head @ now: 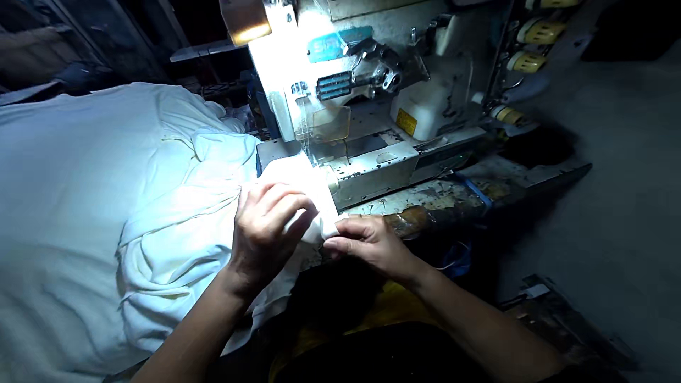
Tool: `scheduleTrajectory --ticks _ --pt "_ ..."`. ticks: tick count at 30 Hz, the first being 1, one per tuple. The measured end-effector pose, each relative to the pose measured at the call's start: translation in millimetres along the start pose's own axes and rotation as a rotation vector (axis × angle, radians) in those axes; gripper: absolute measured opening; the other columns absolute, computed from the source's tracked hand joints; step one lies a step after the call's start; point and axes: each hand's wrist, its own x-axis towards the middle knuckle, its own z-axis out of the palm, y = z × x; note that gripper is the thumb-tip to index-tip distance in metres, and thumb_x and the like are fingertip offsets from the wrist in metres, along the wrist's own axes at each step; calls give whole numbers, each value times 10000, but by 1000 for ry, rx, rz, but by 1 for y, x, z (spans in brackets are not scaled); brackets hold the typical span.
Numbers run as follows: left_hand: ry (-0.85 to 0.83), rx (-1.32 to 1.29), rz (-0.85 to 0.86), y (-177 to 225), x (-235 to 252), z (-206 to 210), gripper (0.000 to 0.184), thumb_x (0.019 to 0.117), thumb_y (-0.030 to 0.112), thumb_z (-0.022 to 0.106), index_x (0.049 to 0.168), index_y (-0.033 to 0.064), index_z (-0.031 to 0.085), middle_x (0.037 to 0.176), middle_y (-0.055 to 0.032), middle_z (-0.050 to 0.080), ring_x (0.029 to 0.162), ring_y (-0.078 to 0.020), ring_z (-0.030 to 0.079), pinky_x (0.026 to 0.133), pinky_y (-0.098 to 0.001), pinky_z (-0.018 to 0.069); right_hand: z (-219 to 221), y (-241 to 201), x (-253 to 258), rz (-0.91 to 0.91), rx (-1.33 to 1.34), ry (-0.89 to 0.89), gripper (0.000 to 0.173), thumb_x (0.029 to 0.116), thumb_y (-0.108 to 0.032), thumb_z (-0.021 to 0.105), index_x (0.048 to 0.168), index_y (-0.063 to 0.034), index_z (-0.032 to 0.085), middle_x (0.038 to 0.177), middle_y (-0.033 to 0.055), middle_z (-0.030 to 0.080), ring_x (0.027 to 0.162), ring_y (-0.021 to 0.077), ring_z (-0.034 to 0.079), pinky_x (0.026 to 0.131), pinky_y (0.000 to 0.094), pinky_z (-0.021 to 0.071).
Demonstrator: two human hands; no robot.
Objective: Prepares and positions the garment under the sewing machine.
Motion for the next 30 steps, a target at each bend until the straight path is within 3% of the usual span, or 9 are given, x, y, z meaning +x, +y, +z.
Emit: scheduleTrajectory --ticks 3,5,7,9,12,17,22,25,30 --pt "-176 28 5 19 23 -20 147 960 154 617 964 83 746 1017 -54 736 1006 -180 644 880 -369 474 2 5 -9 -87 -104 43 238 1013 -170 636 928 23 746 815 37 718 754 -6 658 736 154 548" --pt "-490 142 157 15 33 -12 173 953 141 555 964 122 727 1021 -35 708 971 -225 647 792 -425 477 5 10 -9 -105 -120 49 234 1010 -157 629 913 25 739 796 42 706 750 -4 640 730 156 530" --pt "-747 165 234 -6 32 2 95 873 158 616 855 117 699 865 -56 655 827 -273 654 683 -474 481 8 19 -9 -107 -124 49 215 995 -132 628 906 23 747 835 59 721 797 19 663 765 182 548" --pt "-825 141 230 -17 35 -1 114 816 235 668 749 142 669 705 -19 580 658 -229 623 602 -444 461 8 32 -5 -109 -108 72 188 975 -123 644 930 22 755 887 73 744 854 24 683 815 186 552" --pt "-827 117 187 -34 37 -6 159 824 289 675 725 167 650 659 17 540 604 -170 594 556 -377 449 10 46 0 -97 -103 118 153 953 -122 690 948 10 768 909 67 752 877 18 685 840 172 548" --pt "-771 210 95 -36 55 -10 144 876 259 729 826 127 755 754 -42 648 744 -222 667 629 -428 533 2 64 16 -163 -211 124 168 957 -185 687 954 -36 764 938 -5 742 912 -28 668 860 143 545" --pt "-1120 334 -111 -19 87 -20 205 976 205 637 1119 111 749 1053 -96 714 1071 -294 656 793 -511 510 -6 68 23 -114 -223 59 227 946 -138 679 943 87 711 909 75 712 836 -66 636 813 112 528" --pt "-1166 362 -112 -14 90 -27 212 974 158 629 1142 89 739 1084 -102 711 1090 -289 655 786 -499 516 -7 65 24 -91 -219 26 256 950 -126 683 932 130 679 876 115 686 788 -38 626 778 125 525" --pt "-1112 387 -85 -4 84 -36 202 1001 128 575 1109 72 736 1054 -108 710 1056 -293 665 769 -487 524 -6 54 22 -115 -282 42 246 943 -139 687 932 106 709 854 139 698 756 -33 621 756 113 510"
